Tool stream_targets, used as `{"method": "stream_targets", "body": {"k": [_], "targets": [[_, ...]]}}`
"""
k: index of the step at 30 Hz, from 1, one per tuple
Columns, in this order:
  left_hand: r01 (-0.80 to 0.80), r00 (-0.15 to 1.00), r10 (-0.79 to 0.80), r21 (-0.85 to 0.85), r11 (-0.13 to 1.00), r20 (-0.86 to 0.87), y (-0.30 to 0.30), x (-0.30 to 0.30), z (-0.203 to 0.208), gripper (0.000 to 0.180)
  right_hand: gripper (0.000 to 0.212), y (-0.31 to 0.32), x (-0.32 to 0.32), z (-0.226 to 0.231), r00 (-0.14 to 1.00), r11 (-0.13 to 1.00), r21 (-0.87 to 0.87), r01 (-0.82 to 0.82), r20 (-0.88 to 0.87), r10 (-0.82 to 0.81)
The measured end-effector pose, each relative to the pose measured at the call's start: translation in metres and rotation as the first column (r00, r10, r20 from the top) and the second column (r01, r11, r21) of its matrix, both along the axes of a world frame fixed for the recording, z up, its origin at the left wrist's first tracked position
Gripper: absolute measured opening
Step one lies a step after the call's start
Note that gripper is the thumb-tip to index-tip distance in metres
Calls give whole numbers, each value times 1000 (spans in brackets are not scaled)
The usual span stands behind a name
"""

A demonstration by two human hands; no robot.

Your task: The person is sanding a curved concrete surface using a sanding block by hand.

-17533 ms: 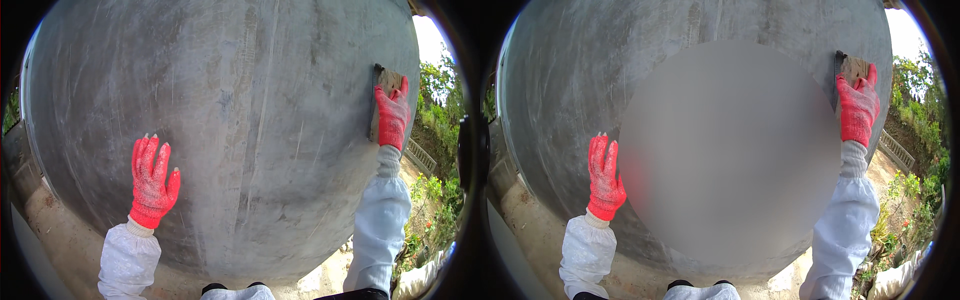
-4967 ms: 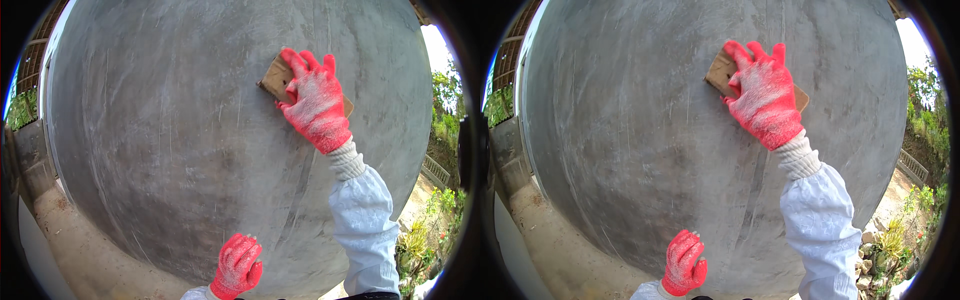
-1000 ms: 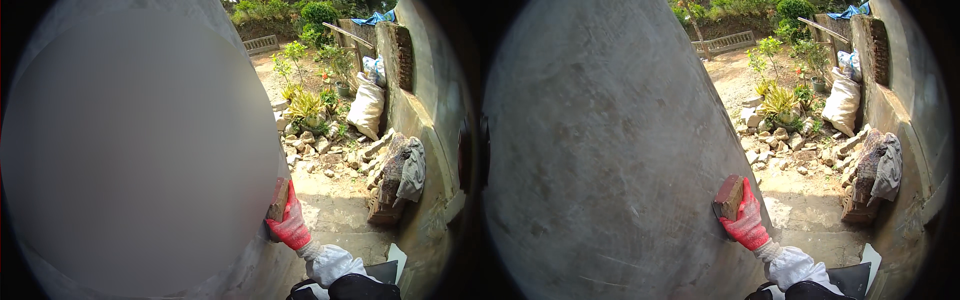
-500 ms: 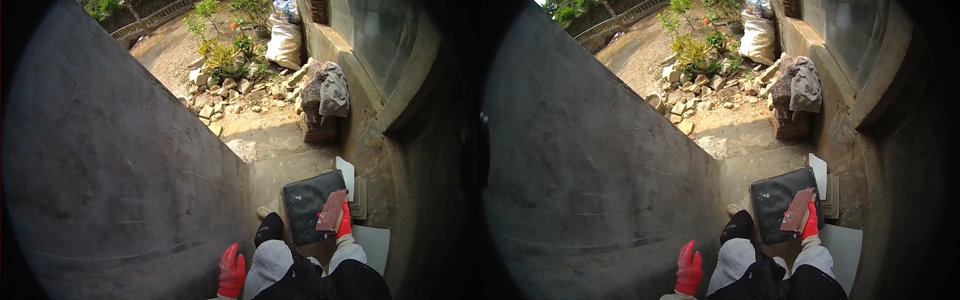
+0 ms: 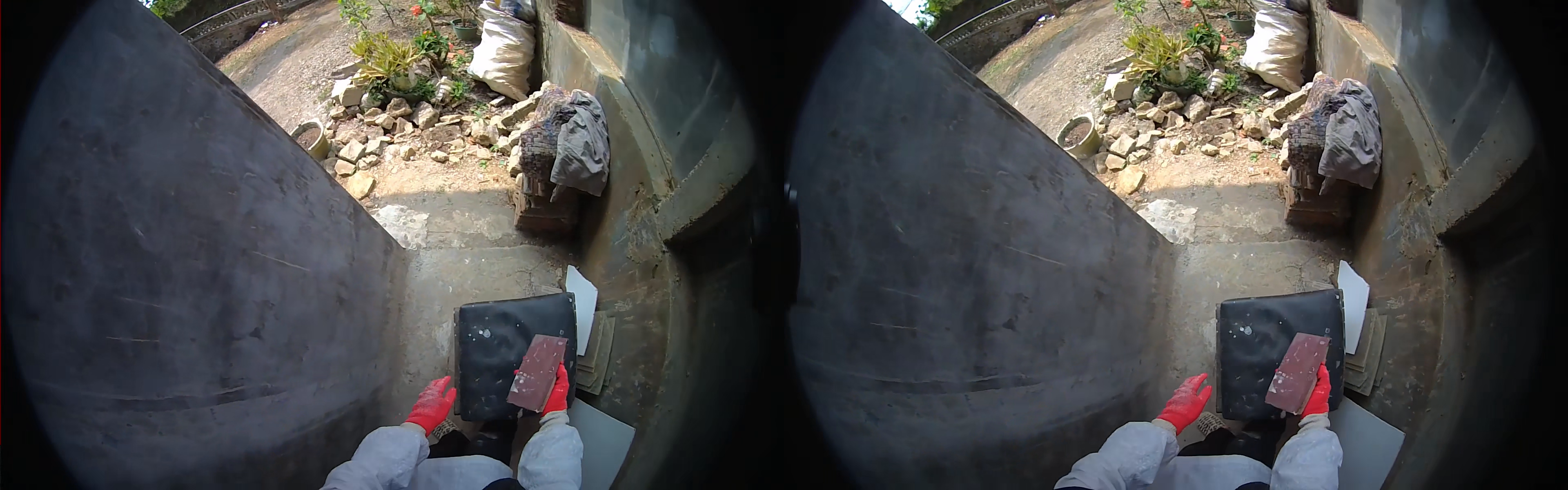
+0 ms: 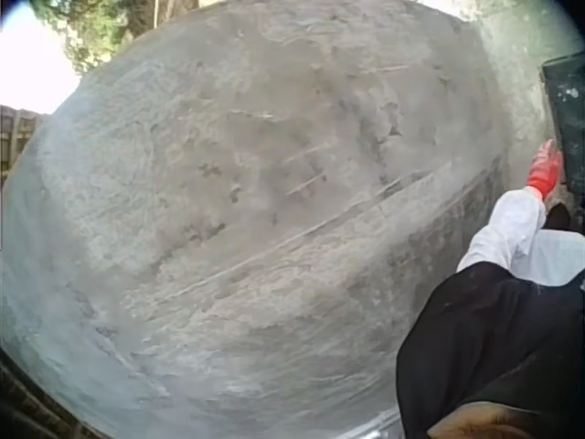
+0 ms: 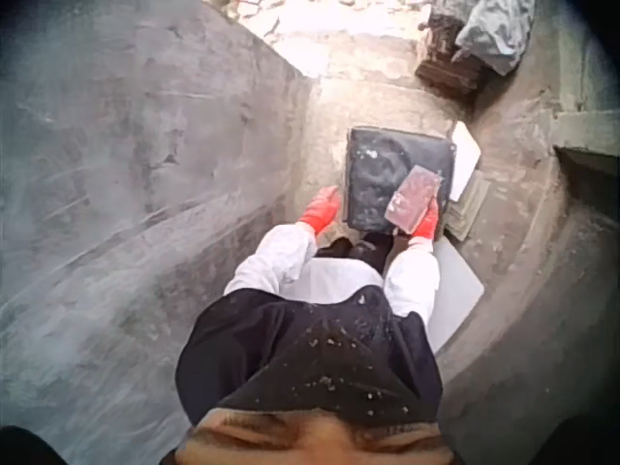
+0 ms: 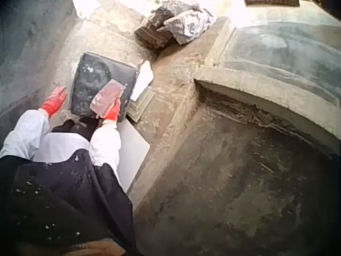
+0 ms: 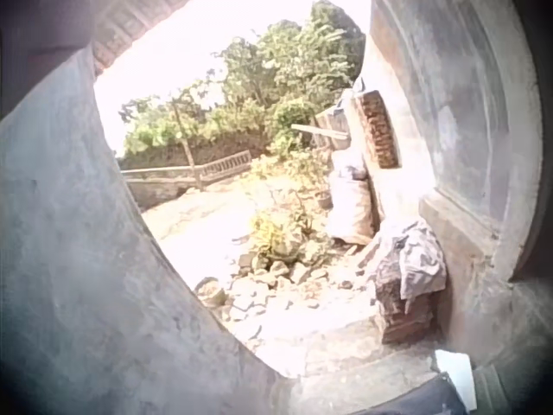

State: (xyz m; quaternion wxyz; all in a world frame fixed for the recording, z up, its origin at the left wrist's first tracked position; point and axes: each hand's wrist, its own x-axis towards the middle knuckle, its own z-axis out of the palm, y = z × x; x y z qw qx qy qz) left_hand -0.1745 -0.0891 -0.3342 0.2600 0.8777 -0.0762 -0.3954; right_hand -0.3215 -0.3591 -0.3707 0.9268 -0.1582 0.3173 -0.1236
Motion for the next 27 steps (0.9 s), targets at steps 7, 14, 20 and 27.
{"method": "stream_targets", "body": {"k": [7, 14, 20, 27], "targets": [[-280, 951, 264, 85, 956, 160, -57, 4, -146, 78, 52, -81, -41, -143, 997, 963, -269, -11, 75, 33], [-408, 882, 397, -9, 913, 253, -102, -14, -182, 84, 65, -139, -11, -150, 674, 484, -655, -581, -720, -164], [-545, 836, 516, -173, 820, -186, -66, 23, -198, 65, 78, -181, -18, -183, 790, 764, -496, -412, -612, 28], [-368, 924, 326, -230, 901, -199, -45, 34, -238, 53, 76, -186, 13, -211, 684, 575, -596, -561, -725, -83]]}}
